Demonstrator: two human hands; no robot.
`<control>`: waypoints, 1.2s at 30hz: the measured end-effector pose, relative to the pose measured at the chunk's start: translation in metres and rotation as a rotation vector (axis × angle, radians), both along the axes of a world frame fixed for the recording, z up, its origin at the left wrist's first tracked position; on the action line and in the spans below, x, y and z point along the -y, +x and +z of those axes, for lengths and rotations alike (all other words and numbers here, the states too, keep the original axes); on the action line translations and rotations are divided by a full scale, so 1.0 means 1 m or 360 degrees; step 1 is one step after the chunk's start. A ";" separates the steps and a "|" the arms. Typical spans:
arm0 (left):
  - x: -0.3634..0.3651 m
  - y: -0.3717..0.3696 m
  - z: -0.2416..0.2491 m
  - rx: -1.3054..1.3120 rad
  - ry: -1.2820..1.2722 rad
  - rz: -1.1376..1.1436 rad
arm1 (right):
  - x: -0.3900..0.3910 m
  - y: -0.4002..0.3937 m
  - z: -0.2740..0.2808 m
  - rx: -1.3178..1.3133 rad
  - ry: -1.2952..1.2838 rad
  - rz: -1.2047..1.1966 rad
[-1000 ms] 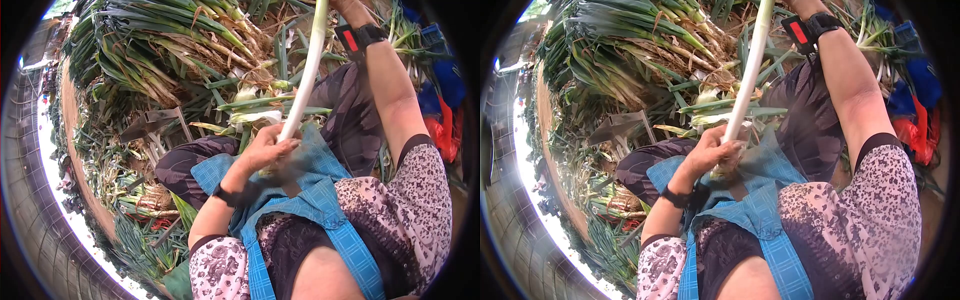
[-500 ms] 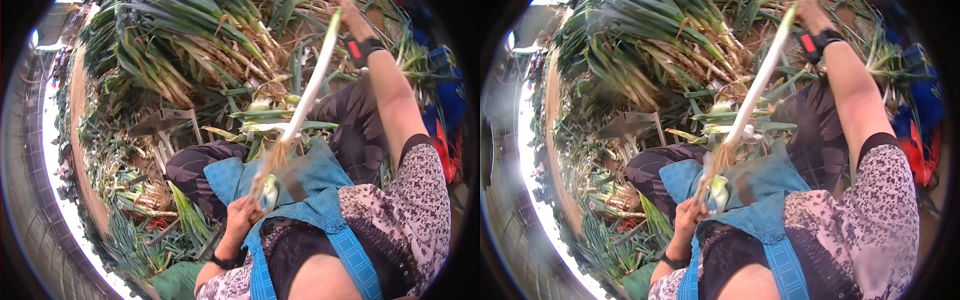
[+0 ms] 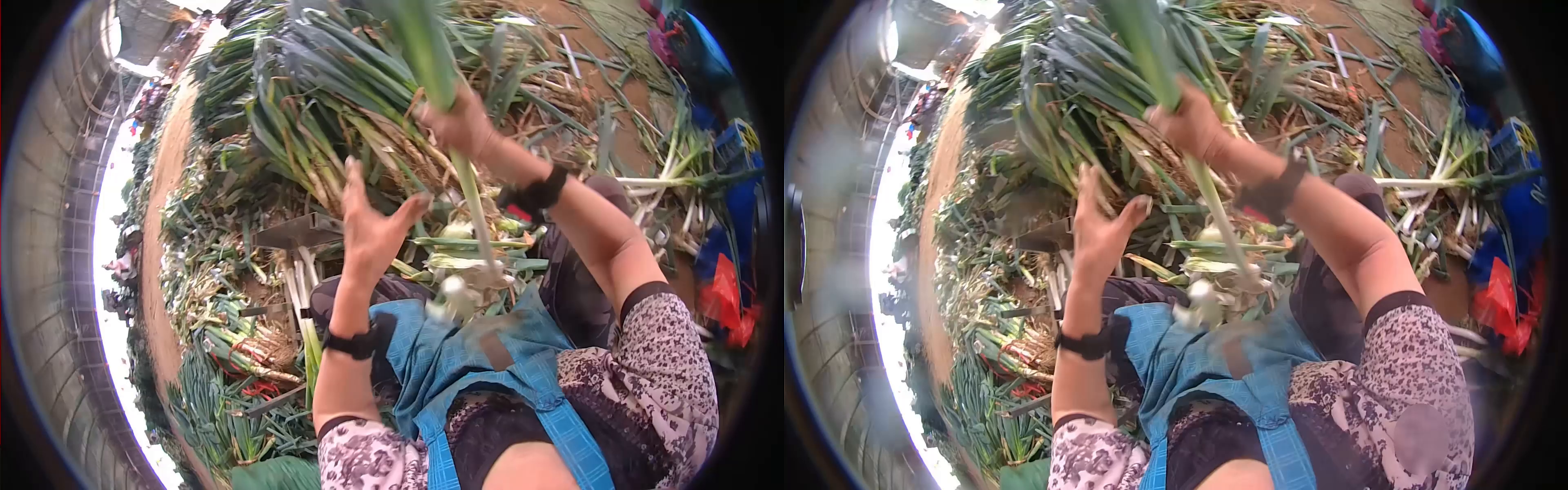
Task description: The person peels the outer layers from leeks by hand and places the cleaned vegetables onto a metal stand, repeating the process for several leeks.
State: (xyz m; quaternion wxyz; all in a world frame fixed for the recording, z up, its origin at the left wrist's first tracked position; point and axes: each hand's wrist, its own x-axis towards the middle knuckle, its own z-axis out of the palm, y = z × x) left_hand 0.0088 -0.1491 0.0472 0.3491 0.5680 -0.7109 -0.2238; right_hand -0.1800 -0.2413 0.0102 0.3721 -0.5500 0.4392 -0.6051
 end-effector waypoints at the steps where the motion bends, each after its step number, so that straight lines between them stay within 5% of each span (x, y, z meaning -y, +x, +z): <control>1: 0.009 -0.001 -0.001 -0.0325 0.0099 0.0003 | -0.006 0.025 -0.009 -0.0351 -0.0394 0.0043; 4: 0.016 0.008 -0.001 -0.1273 0.0250 0.0158 | -0.059 0.076 -0.019 -0.0487 -0.0585 0.0494; 7: -0.016 0.069 -0.013 -0.2267 0.0482 0.0322 | -0.074 0.064 -0.059 -0.1169 0.0090 0.0925; 9: -0.042 0.123 -0.018 -0.2338 0.0132 0.0493 | -0.055 0.034 -0.133 -0.1453 -0.0038 0.0986; 11: -0.077 0.195 -0.019 -0.2679 0.0054 0.0540 | -0.041 -0.018 -0.172 -0.1573 -0.0275 0.0657; 14: -0.146 0.250 0.013 -0.2177 -0.0580 0.1242 | -0.009 -0.104 -0.260 -0.2147 0.0319 0.0468; 15: -0.186 0.295 0.013 -0.0799 -0.0516 0.1316 | -0.014 -0.116 -0.266 -0.2213 0.0496 0.0540; 16: -0.206 0.329 0.009 -0.0214 -0.0632 0.1359 | -0.018 -0.131 -0.265 -0.2272 0.0690 0.0589; 17: -0.231 0.356 0.010 -0.0208 -0.0668 0.1436 | -0.022 -0.143 -0.264 -0.2315 0.0891 0.0626; 22: -0.343 0.447 -0.067 -0.1108 -0.0656 0.1621 | -0.027 -0.090 -0.227 -0.1969 0.1044 0.0635; 24: -0.337 0.389 -0.086 -0.1994 -0.0814 0.2017 | -0.008 -0.079 -0.253 -0.1795 0.0885 0.0594; 28: -0.350 0.384 -0.137 -0.2648 -0.0113 0.2711 | 0.053 -0.059 -0.298 -0.1566 0.0921 0.0344; 29: -0.307 0.348 -0.111 -0.2659 0.0269 0.3106 | 0.068 -0.051 -0.317 -0.1502 0.0960 0.0233; 30: -0.314 0.362 -0.122 -0.2508 0.0495 0.2750 | 0.087 -0.053 -0.362 -0.1737 0.0864 0.0377; 32: -0.299 0.370 -0.118 -0.2157 0.0665 0.2176 | 0.089 -0.028 -0.365 -0.1376 0.1005 0.0031; 33: -0.291 0.379 -0.111 -0.2245 0.0616 0.1584 | 0.088 -0.014 -0.360 -0.1188 0.1070 -0.0138; 36: -0.176 0.304 -0.041 -0.1728 0.0373 0.1692 | 0.090 -0.005 -0.357 -0.1172 0.1303 -0.0079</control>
